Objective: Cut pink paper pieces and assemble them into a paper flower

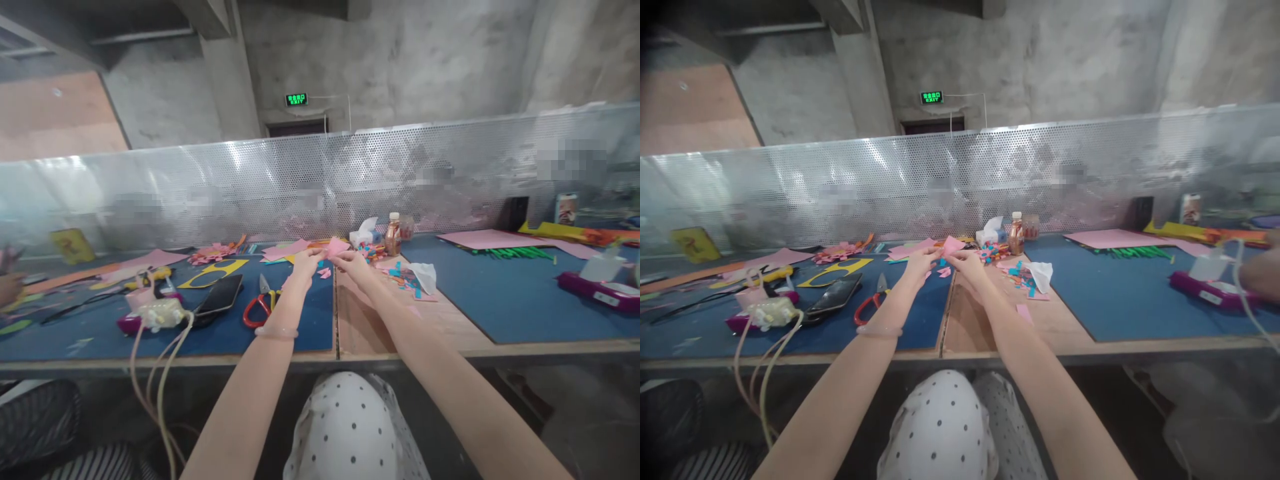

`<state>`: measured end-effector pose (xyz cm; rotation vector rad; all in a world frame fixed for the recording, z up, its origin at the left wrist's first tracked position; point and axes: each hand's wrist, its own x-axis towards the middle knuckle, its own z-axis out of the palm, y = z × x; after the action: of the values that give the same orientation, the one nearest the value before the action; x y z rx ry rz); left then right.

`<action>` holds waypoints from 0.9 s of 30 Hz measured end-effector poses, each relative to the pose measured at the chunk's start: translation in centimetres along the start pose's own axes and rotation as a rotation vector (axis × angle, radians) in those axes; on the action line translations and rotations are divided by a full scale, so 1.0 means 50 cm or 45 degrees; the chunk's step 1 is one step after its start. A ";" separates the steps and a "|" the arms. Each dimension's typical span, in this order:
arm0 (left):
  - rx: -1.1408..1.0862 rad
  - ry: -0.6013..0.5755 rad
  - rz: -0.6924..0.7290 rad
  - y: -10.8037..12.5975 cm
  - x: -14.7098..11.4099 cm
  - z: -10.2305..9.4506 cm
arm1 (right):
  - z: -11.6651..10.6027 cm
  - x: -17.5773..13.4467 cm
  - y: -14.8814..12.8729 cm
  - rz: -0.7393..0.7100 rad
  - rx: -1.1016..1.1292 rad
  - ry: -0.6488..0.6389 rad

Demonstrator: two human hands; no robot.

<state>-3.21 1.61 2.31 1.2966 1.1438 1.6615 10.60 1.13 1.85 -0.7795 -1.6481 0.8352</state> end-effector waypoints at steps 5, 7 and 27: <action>-0.001 -0.031 0.017 0.000 -0.001 0.003 | 0.020 -0.006 0.000 0.014 -0.014 0.043; -0.008 -0.038 0.013 0.001 -0.003 0.002 | 0.021 -0.006 0.001 0.032 -0.016 0.045; -0.093 -0.108 -0.049 0.012 -0.014 0.003 | 0.015 -0.009 -0.006 -0.024 0.092 0.091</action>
<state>-2.89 0.78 2.65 1.2793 1.0425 1.5902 9.92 0.49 1.73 -0.7340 -1.5515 0.8398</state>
